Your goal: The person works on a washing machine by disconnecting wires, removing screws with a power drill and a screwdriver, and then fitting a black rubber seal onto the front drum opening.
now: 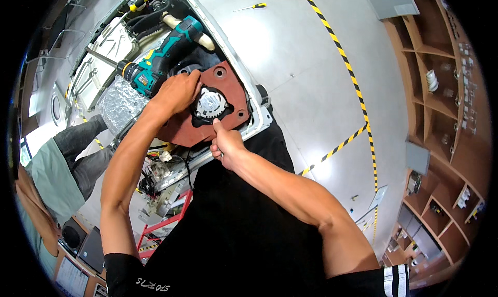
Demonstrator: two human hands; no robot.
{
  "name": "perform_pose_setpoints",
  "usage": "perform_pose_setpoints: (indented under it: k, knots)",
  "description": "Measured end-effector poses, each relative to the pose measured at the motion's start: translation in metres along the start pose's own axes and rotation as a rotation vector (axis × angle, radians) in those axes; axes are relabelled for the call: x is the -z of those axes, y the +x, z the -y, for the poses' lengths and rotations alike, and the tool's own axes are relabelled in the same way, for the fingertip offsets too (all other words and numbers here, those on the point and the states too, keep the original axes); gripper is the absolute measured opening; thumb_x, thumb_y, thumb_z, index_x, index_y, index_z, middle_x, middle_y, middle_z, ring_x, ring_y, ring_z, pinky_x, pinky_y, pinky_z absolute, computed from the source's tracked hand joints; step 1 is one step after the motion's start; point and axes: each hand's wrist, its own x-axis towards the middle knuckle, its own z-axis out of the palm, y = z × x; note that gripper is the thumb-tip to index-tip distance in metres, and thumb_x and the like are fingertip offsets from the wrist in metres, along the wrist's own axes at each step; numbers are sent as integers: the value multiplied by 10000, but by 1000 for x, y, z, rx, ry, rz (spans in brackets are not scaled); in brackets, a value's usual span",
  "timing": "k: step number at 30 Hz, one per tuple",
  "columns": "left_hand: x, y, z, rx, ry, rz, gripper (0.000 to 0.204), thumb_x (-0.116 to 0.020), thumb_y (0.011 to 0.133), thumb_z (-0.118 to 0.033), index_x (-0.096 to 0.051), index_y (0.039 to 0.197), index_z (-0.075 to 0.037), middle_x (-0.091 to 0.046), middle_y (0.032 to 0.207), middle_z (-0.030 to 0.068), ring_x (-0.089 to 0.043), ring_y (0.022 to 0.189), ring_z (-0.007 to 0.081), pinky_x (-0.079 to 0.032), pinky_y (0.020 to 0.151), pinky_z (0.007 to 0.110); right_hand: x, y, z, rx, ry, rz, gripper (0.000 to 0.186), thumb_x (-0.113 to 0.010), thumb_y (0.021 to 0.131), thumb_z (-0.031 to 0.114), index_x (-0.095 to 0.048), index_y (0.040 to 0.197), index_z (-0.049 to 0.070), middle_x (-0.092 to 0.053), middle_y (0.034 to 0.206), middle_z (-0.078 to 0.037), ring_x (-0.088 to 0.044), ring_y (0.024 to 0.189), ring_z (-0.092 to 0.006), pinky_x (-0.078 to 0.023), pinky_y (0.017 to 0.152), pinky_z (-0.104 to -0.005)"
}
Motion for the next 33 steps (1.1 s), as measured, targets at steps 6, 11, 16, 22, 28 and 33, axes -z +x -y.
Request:
perform_pose_setpoints:
  k: [6,11,16,22,28,33]
  knots:
    - [-2,7,3,17,36,-49,211,-489,907,-216,-503,910,-5,-618,762,242,-602,721,432,-488,640,506,2,4,8,56,15,-9,415,-541,919,387,-386,704,67,-385,564,-22,-382,436,-115,-277,370,-232]
    - [-1,8,-1,27,158,23,148,-488,834,-100,-559,889,17,-651,794,235,-654,751,384,-535,659,444,5,11,3,79,-123,-14,447,-530,926,383,-381,671,47,-409,553,-40,-410,417,-122,-294,344,-238]
    - [-3,10,-6,37,226,38,133,-496,826,-85,-569,883,11,-659,811,231,-666,742,361,-546,651,418,0,12,5,55,-118,-54,434,-492,943,382,-388,713,29,-404,556,-40,-401,419,-127,-302,344,-241]
    - [-12,15,-15,79,281,-43,112,-544,792,-70,-563,868,9,-650,813,218,-676,704,320,-555,591,388,0,8,15,4,-247,-17,424,-453,957,403,-411,772,23,-379,546,-10,-364,422,-101,-269,350,-224]
    - [-5,10,-13,39,181,-127,100,-555,798,-50,-518,877,0,-590,827,215,-632,745,368,-525,622,430,7,8,32,-129,-504,140,408,-447,962,394,-486,832,9,-357,527,30,-317,405,-68,-232,346,-211]
    - [44,-29,-13,16,-193,-413,180,-570,863,-132,-613,983,-5,-624,914,181,-603,854,355,-486,735,402,23,-10,46,56,-588,264,298,-511,951,311,-532,933,14,-342,554,51,-307,433,-40,-219,366,-196]
